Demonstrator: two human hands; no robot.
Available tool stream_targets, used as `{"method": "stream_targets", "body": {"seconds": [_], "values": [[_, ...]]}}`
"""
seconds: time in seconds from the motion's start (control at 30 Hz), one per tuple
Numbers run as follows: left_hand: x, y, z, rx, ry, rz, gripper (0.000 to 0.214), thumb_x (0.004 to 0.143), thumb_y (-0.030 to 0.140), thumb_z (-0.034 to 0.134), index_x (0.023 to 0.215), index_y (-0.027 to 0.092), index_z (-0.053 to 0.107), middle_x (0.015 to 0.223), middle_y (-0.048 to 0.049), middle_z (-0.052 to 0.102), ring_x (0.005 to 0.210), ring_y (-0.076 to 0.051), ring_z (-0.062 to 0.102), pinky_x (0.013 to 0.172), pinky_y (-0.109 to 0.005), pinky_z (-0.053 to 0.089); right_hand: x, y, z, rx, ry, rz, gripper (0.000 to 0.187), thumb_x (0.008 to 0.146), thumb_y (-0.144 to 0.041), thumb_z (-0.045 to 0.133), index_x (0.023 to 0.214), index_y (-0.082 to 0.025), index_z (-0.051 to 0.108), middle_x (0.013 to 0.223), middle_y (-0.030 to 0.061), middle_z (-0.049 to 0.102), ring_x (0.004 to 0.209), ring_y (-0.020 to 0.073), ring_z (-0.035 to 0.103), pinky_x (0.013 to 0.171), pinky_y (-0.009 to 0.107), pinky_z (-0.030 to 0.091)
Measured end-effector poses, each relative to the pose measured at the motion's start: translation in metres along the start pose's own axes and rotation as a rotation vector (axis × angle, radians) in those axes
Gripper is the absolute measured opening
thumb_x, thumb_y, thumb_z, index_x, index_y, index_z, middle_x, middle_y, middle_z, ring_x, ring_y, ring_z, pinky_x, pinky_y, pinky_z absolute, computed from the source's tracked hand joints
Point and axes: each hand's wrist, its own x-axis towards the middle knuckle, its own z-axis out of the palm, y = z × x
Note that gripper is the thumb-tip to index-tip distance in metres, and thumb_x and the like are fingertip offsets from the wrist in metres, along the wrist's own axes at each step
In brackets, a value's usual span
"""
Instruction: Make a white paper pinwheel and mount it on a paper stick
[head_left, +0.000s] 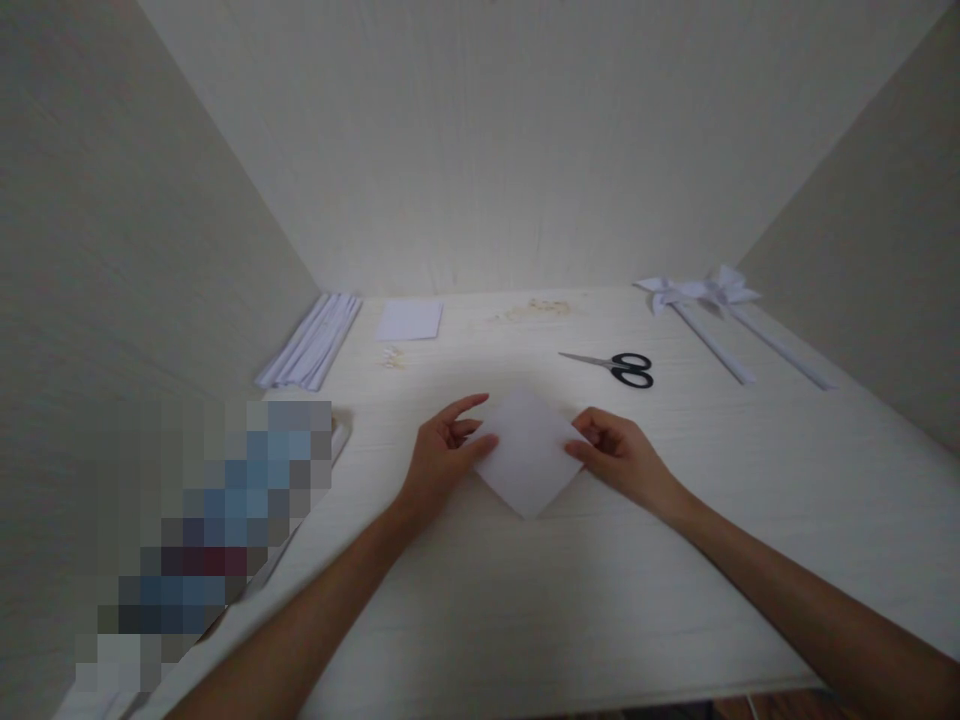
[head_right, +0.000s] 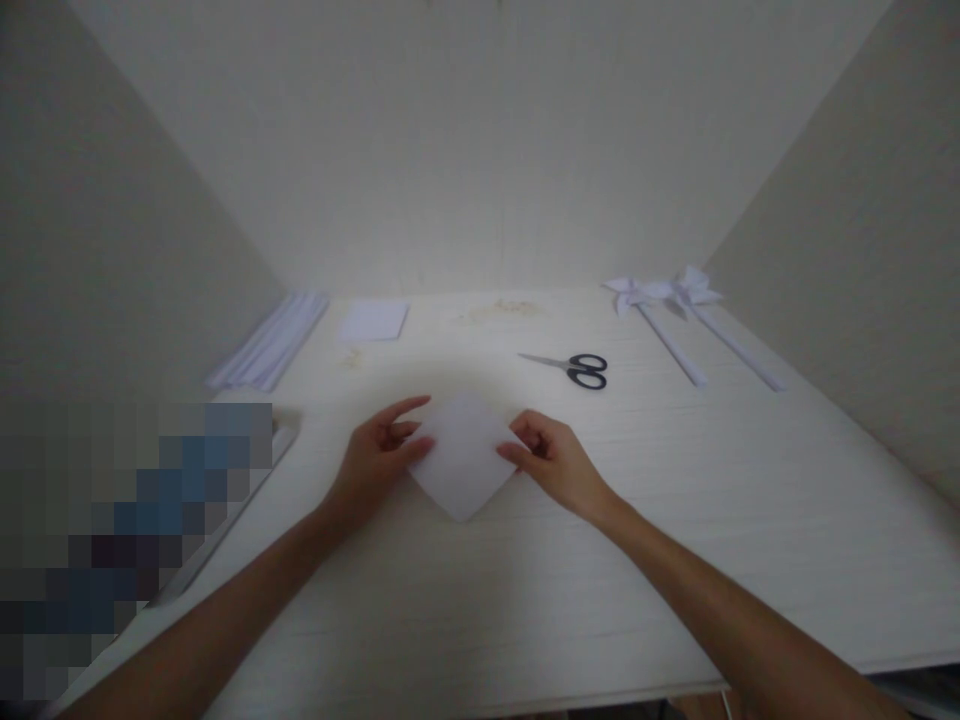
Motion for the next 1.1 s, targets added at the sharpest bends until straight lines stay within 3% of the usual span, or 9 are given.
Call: {"method": "stream_targets", "body": {"seconds": [0.07,0.13,0.3,0.43,0.73,0.8,0.9,1.0,1.1], "values": [[0.0,-0.001,0.0,0.029,0.044,0.034,0.061,0.059,0.026,0.068,0.115,0.013,0.048,0.085,-0.0074,0.066,0.065,-0.014,0.061,0.057,-0.023,0.049,-0.002,-0.002,-0.002,-0.141,0.17,-0.166,0.017,0.075,-0.031,0.054,0.086,-0.017,0.053,0.075,0.0038,0.059,0.063,0.0133,0.056,0.054,0.025,0.046],[0.001,-0.002,0.0,0.074,0.095,0.06,0.058,0.059,0.026,0.067,0.113,0.014,0.051,0.09,-0.0079,0.065,0.069,-0.014,0.062,0.06,-0.024,0.049,-0.006,-0.005,-0.004,-0.322,0.235,-0.393,0.021,0.076,-0.024,0.053,0.096,-0.018,0.053,0.098,0.0093,0.059,0.088,0.0183,0.056,0.072,0.032,0.047],[0.001,-0.003,0.001,0.122,0.13,0.015,0.047,0.062,0.026,0.065,0.107,0.014,0.057,0.098,-0.0086,0.064,0.07,-0.014,0.062,0.063,-0.025,0.05,-0.01,-0.007,-0.002,-0.739,0.0,-0.762,0.036,0.079,-0.013,0.046,0.114,-0.018,0.047,0.117,0.0107,0.054,0.109,0.0192,0.048,0.092,0.041,0.037],[-0.001,-0.003,0.003,0.106,0.086,-0.048,0.047,0.064,0.025,0.063,0.109,0.013,0.055,0.083,-0.0065,0.067,0.064,-0.013,0.061,0.059,-0.024,0.049,-0.008,-0.004,-0.001,-0.915,-0.067,-0.814,0.034,0.084,-0.014,0.039,0.117,-0.016,0.045,0.121,0.0098,0.052,0.115,0.0172,0.043,0.098,0.042,0.032],[-0.001,-0.006,0.004,0.235,-0.021,0.001,0.044,0.067,0.025,0.06,0.109,0.012,0.054,0.082,-0.0064,0.067,0.061,-0.013,0.061,0.055,-0.024,0.05,-0.012,-0.01,-0.007,-0.931,-0.211,-0.929,0.033,0.088,-0.013,0.03,0.116,-0.012,0.048,0.119,0.0063,0.054,0.114,0.0137,0.045,0.096,0.034,0.039],[0.001,-0.008,0.002,0.325,-0.068,0.1,0.041,0.07,0.025,0.057,0.108,0.011,0.054,0.094,-0.01,0.064,0.073,-0.016,0.062,0.061,-0.028,0.052,-0.011,-0.008,-0.008,-0.912,-0.247,-0.905,0.034,0.089,-0.012,0.029,0.117,-0.012,0.048,0.12,0.0062,0.053,0.114,0.0136,0.045,0.095,0.032,0.04],[0.005,-0.012,-0.005,0.545,-0.135,0.381,0.033,0.073,0.021,0.051,0.104,0.012,0.056,0.121,-0.0133,0.05,0.104,-0.02,0.053,0.083,-0.034,0.047,-0.01,-0.006,-0.01,-0.9,-0.319,-0.861,0.035,0.089,-0.014,0.028,0.119,-0.013,0.046,0.121,0.005,0.052,0.113,0.0137,0.046,0.095,0.031,0.04],[0.009,-0.015,-0.013,0.861,-0.298,0.595,0.032,0.079,0.019,0.043,0.109,0.014,0.054,0.127,-0.0106,0.045,0.121,-0.019,0.035,0.098,-0.038,0.032,-0.009,-0.006,-0.011,-0.878,-0.41,-0.835,0.036,0.089,-0.014,0.027,0.119,-0.013,0.046,0.121,0.0052,0.052,0.113,0.0143,0.046,0.095,0.032,0.04],[0.012,-0.016,-0.019,1.091,-0.427,0.685,0.035,0.084,0.021,0.036,0.117,0.017,0.047,0.13,-0.007,0.041,0.125,-0.016,0.027,0.101,-0.039,0.027,-0.009,-0.005,-0.012,-0.839,-0.474,-0.814,0.035,0.089,-0.013,0.028,0.117,-0.012,0.048,0.119,0.0069,0.054,0.11,0.0151,0.049,0.094,0.033,0.041]]}}
